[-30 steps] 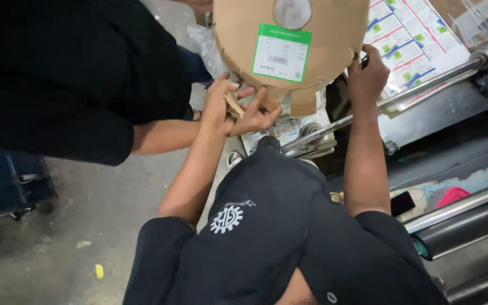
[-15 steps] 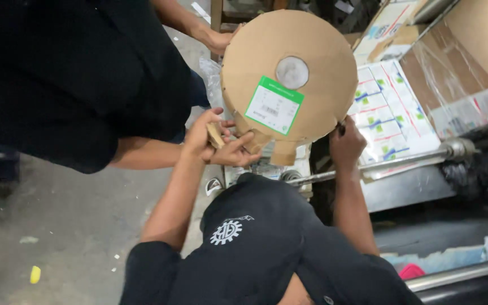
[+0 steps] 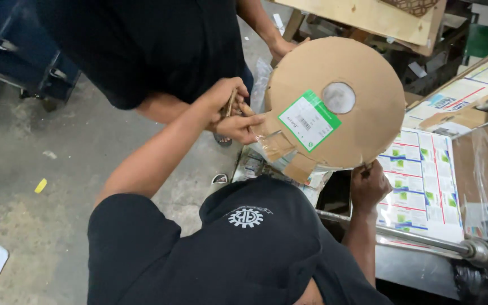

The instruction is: Unpacking a large roll of label materials from cardboard and plastic protective packaging using a small blade.

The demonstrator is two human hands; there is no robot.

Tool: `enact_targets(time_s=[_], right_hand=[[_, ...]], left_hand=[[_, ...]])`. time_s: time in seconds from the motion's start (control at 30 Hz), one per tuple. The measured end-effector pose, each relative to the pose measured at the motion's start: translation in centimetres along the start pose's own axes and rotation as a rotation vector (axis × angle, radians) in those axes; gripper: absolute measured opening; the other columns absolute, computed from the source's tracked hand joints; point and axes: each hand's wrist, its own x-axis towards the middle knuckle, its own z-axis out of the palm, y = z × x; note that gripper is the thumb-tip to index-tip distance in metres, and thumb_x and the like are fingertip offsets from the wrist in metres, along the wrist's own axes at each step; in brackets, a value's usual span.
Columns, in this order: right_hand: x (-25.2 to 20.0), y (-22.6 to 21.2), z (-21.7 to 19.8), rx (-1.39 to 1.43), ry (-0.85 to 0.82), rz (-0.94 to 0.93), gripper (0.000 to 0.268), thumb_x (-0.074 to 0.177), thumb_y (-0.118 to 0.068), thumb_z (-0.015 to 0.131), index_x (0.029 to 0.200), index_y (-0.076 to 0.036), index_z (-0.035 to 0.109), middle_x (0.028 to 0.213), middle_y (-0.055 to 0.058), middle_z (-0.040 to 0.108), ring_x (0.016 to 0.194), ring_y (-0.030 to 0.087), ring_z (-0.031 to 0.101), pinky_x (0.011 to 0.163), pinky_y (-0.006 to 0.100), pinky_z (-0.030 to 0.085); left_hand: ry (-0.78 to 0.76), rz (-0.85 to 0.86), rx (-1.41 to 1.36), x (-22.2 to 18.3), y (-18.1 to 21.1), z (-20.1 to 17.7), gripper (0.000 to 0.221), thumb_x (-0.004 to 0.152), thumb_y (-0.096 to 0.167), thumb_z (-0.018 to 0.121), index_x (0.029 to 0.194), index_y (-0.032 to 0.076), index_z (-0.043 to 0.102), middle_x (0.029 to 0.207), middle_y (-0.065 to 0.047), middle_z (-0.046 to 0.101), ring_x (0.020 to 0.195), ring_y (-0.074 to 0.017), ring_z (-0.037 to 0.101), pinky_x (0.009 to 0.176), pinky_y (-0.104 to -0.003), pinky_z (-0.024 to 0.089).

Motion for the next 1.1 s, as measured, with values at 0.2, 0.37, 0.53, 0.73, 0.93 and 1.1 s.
enact_targets(time_s=[0.2,0.37,0.53,0.73,0.93,1.1], right_hand=[[-1.7,-2.4,1.0,0.131,0.1,0.239,0.021,0.106,-0.015,0.071,0.123,-0.002,0.07,0.086,0.015,0.07,0.068,0.028,0.068,0.063,0.042,0.053],[-1.0,-3.0,0.1,0.136,0.036,0.394,0.023,0.105,-0.019,0.071,0.12,-0.002,0.073,0.079,0.015,0.069,0.065,0.029,0.067,0.062,0.043,0.053],[-0.5,-2.0,0.0,0.129,-0.065,0.374,0.023,0.1,-0.023,0.075,0.103,0.0,0.072,0.08,0.018,0.07,0.071,0.038,0.068,0.069,0.049,0.053],[-0.5,-0.9,-0.2,0.205,-0.056,0.285,0.013,0.097,-0.013,0.069,0.095,0.0,0.067,0.082,0.02,0.068,0.074,0.04,0.067,0.07,0.049,0.052],[-0.1,4.2,-1.6,0.075,-0.136,0.041,0.008,0.096,-0.01,0.07,0.102,-0.005,0.071,0.086,0.016,0.07,0.077,0.035,0.068,0.072,0.046,0.053],[1.8,1.7,-5.9,0.215,-0.383,0.164,0.041,0.094,-0.025,0.079,0.131,-0.01,0.07,0.086,0.014,0.07,0.075,0.032,0.066,0.07,0.044,0.052]], left_hand=[[0.459,1.076,0.71,-6.9,-4.4,5.5,0.024,0.087,0.024,0.066,0.103,0.006,0.062,0.089,-0.006,0.067,0.079,-0.0167,0.066,0.071,-0.03,0.053],[0.149,1.118,0.684,-11.8,-7.1,12.1,0.025,0.087,0.029,0.074,0.1,0.009,0.068,0.095,-0.008,0.065,0.086,-0.024,0.063,0.073,-0.038,0.053],[0.278,1.452,1.045,-14.5,-7.6,18.0,0.04,0.081,0.039,0.081,0.101,0.009,0.063,0.101,-0.011,0.06,0.092,-0.0306,0.064,0.077,-0.043,0.052],[-0.001,1.693,1.213,-13.2,-10.7,21.2,0.04,0.085,0.032,0.078,0.111,0.009,0.059,0.11,-0.013,0.057,0.102,-0.0349,0.063,0.08,-0.047,0.052],[-0.169,1.434,1.404,-11.7,-12.9,20.5,0.041,0.077,0.027,0.077,0.11,0.009,0.062,0.115,-0.017,0.061,0.104,-0.0369,0.065,0.081,-0.05,0.053],[-0.082,1.318,1.212,-9.9,-14.0,17.5,0.039,0.08,0.024,0.075,0.114,0.008,0.065,0.115,-0.015,0.065,0.106,-0.0367,0.065,0.083,-0.048,0.053]])
